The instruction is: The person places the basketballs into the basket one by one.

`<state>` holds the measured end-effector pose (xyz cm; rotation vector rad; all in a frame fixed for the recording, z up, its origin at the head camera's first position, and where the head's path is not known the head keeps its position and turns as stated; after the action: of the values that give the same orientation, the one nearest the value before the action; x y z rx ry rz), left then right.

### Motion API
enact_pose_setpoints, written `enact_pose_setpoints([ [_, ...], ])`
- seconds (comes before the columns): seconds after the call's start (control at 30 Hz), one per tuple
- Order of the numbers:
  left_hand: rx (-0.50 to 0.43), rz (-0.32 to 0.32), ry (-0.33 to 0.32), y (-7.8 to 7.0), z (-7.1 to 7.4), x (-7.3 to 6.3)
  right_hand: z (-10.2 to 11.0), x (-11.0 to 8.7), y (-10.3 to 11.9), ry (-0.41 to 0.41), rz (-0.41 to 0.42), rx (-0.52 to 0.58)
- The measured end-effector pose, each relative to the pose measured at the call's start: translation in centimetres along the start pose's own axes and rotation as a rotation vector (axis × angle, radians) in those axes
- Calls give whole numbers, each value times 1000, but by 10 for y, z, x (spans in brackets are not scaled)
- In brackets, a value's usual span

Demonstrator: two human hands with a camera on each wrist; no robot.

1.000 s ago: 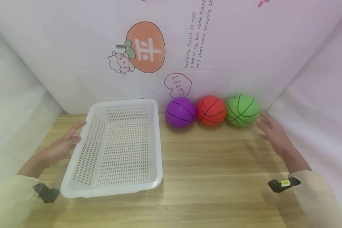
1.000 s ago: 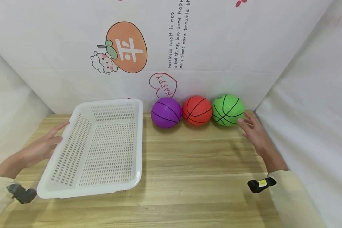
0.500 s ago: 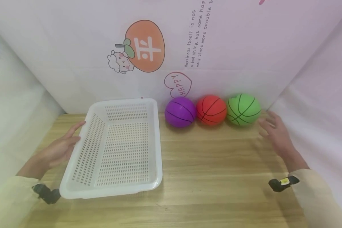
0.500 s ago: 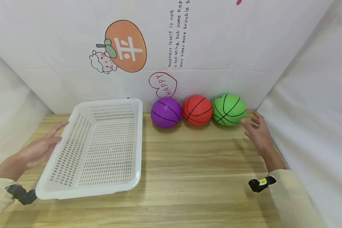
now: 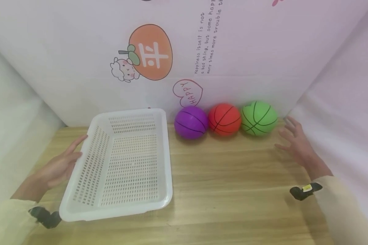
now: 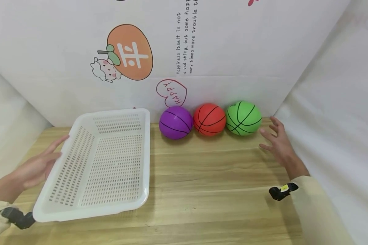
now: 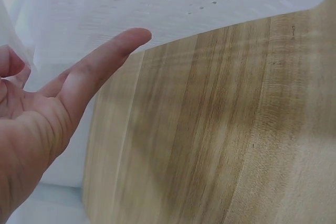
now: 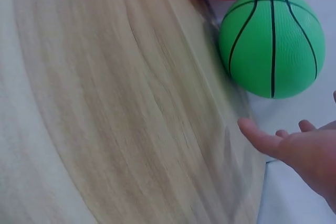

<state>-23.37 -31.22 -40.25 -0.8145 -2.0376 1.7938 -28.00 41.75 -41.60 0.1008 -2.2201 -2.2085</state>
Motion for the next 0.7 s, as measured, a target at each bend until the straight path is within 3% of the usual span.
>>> enact_pose_setpoints([
  [0.27, 18, -6, -11, 1, 1, 2, 5, 5, 0, 43, 4, 111],
  [0.47, -39, -26, -5, -1, 2, 1, -2, 14, 4, 84, 3, 183],
  [0.7, -53, -18, -2, 4, 2, 2, 1, 23, 1, 75, -32, 170],
])
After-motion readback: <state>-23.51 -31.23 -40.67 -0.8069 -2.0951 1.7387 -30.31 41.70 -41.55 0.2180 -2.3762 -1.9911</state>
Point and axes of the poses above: each hand's wrist, its own x-axis towards the middle knuckle, its own z-axis out of the back of the hand, y = z × x, the point moved 6 cm from there along x, towards the middle knuckle, and after that the axes turned 4 degrees about x, right-handed, at the moved point
